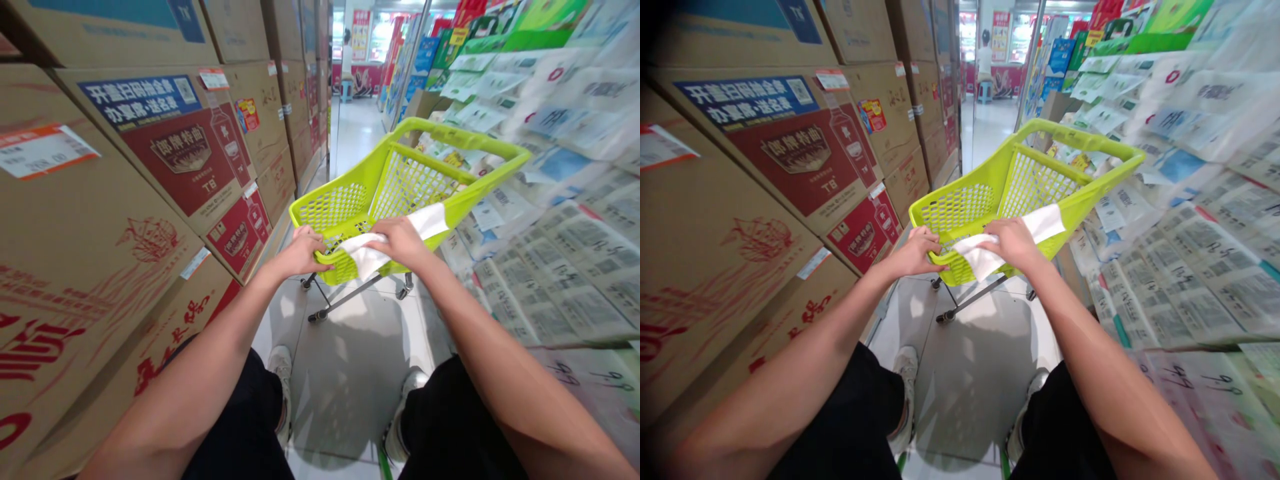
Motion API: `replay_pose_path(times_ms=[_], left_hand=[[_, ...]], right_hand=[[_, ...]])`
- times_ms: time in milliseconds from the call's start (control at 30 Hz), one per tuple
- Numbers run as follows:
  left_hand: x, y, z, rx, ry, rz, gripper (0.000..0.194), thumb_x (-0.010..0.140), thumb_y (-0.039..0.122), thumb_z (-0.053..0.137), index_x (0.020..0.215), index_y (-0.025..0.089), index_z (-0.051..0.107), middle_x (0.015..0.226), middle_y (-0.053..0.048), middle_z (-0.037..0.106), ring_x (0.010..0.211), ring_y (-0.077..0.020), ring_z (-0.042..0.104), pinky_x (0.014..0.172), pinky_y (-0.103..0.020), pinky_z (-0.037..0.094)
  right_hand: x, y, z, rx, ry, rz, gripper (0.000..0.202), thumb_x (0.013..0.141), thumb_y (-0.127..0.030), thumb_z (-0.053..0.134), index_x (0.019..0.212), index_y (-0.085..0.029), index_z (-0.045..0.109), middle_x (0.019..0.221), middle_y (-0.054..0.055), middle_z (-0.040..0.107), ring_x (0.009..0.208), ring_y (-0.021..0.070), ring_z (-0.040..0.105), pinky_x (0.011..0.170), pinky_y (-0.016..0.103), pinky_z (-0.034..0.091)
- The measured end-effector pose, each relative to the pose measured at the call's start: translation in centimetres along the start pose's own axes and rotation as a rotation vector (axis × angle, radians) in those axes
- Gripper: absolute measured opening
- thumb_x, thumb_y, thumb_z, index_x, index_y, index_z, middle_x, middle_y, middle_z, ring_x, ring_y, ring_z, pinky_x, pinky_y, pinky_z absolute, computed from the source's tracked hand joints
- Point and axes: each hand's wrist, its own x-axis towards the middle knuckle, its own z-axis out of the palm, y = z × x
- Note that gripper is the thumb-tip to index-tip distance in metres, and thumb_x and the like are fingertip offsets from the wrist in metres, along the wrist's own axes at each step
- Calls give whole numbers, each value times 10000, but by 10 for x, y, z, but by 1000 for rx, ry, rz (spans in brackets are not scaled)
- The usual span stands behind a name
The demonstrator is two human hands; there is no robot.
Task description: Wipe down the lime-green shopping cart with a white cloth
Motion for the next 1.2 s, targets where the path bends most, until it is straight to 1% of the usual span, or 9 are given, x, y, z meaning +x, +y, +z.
replay_pose_path(times_ms=[100,200,433,533,633,833,933,1000,1200], left_hand=[[1,1,2,1,20,18,363,890,518,717,711,203,696,850,-49,650,929,-245,494,907,-425,324],[-1,-3,2,-16,26,27,348,864,527,745,726,209,710,843,-42,645,924,-243,498,905,-418,327],[-9,-22,-3,-7,-9,0,423,761,594,828,683,210,668,829,-28,621,968,-259,515,1012,-454,333],[-11,-23,-4,8,-10,-1,420,765,588,824,681,209,663,817,-28,616,967,-264,529,1024,-467,329],[-9,-19,-4,14,-22,-16,450,746,607,832,659,207,644,829,-34,626,987,-276,533,1033,-475,333],[-6,-16,0,27,-6,-23,397,698,567,863,699,211,688,853,-40,647,1014,-288,527,1075,-499,319],[-9,-19,0,29,17,-36,443,665,620,880,693,216,700,835,-35,663,1043,-298,538,1171,-567,200],[-10,-21,-2,24,15,-59,492,660,677,869,682,212,708,821,-37,673,1043,-302,549,1189,-595,154],[-15,-29,-15,38,-57,-70,537,727,716,783,644,195,685,794,-53,665,967,-289,579,1094,-535,349]], right_hand=[[10,-46,19,-42,-43,-62,362,1004,-574,637,959,-232,744,969,55,795,933,265,689,850,380,333],[11,-52,20,-52,-56,-78,380,1015,-586,615,994,-233,755,980,59,798,957,267,687,839,379,327],[-20,72,-35,-120,46,69,573,1004,-704,503,1005,-206,786,967,125,799,915,317,673,847,416,397],[-25,93,-47,-107,52,82,562,998,-702,513,1015,-212,788,970,117,800,900,310,675,860,417,419],[-17,66,-38,-104,-9,62,535,1012,-675,515,962,-216,784,933,109,794,884,298,685,834,397,412],[6,-31,2,-127,-126,-13,488,1026,-647,541,967,-221,769,920,94,788,856,272,681,779,367,360],[5,-43,3,-172,-129,20,559,1017,-709,505,944,-219,765,911,93,781,854,266,678,792,374,356],[-2,-28,-10,-232,-141,83,640,983,-780,490,880,-209,761,849,106,764,836,278,676,806,389,360],[-41,69,-80,-346,-7,248,694,907,-843,518,877,-192,757,843,152,728,874,332,649,821,427,387]])
